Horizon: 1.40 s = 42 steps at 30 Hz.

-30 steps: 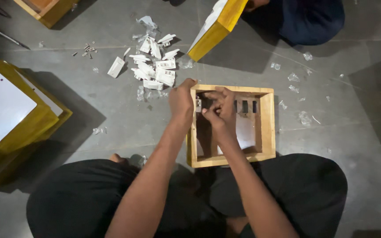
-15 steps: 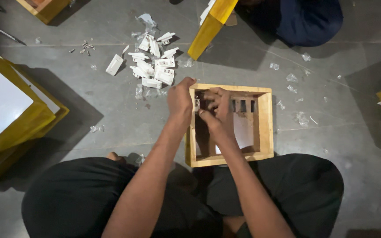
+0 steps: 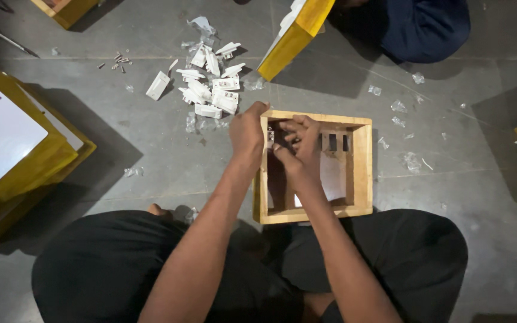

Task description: The person assembles a multi-gang switchboard by screwing white switch modules into a white panel with yellow edges using a screwdriver. They then place the panel into a wooden frame and insert additional components into the slots.

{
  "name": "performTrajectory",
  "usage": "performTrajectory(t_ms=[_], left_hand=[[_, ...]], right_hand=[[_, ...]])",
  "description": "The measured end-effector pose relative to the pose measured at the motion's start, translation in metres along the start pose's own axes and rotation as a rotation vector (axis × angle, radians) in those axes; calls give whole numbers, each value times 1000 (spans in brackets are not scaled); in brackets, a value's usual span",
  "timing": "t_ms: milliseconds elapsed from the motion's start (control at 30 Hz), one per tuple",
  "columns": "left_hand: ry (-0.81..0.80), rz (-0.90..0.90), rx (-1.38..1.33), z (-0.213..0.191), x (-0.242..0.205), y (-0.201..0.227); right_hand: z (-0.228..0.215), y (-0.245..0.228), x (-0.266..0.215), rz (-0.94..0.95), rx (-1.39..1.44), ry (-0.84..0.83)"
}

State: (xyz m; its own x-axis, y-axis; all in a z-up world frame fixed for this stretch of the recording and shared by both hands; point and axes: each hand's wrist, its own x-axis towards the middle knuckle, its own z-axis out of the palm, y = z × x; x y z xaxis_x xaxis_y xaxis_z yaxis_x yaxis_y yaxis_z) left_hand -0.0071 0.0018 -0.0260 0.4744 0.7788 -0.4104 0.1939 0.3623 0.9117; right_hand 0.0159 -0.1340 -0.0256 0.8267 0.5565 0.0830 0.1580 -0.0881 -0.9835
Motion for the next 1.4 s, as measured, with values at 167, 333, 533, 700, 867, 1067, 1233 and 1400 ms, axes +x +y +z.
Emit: performTrajectory(t_ms=[167, 333, 533, 700, 867, 1067, 1233, 1400], left_hand=[[-103, -100, -39, 0, -11, 10], [-156, 179, 287, -1, -63, 64], [-202, 904, 536, -15, -148, 123], [-553, 1252, 505, -30, -190, 113], [-527, 1264, 633, -71, -187, 74], [-227, 480, 953, -101, -142, -8], [-444, -81, 1013, -89, -104, -23], [-640, 386, 1580, -97, -41, 0]], right_hand=[[-3, 8, 5, -19, 169, 26], [-50, -3, 3, 106, 20, 367], [-161, -35, -18, 255, 10, 672], [-210, -48, -40, 594, 720, 143], [-204, -37, -33, 474, 498, -13], [-178, -17, -24, 730, 178, -129], [-175, -5, -33, 814, -111, -213], [-151, 2, -18, 871, -387, -184]])
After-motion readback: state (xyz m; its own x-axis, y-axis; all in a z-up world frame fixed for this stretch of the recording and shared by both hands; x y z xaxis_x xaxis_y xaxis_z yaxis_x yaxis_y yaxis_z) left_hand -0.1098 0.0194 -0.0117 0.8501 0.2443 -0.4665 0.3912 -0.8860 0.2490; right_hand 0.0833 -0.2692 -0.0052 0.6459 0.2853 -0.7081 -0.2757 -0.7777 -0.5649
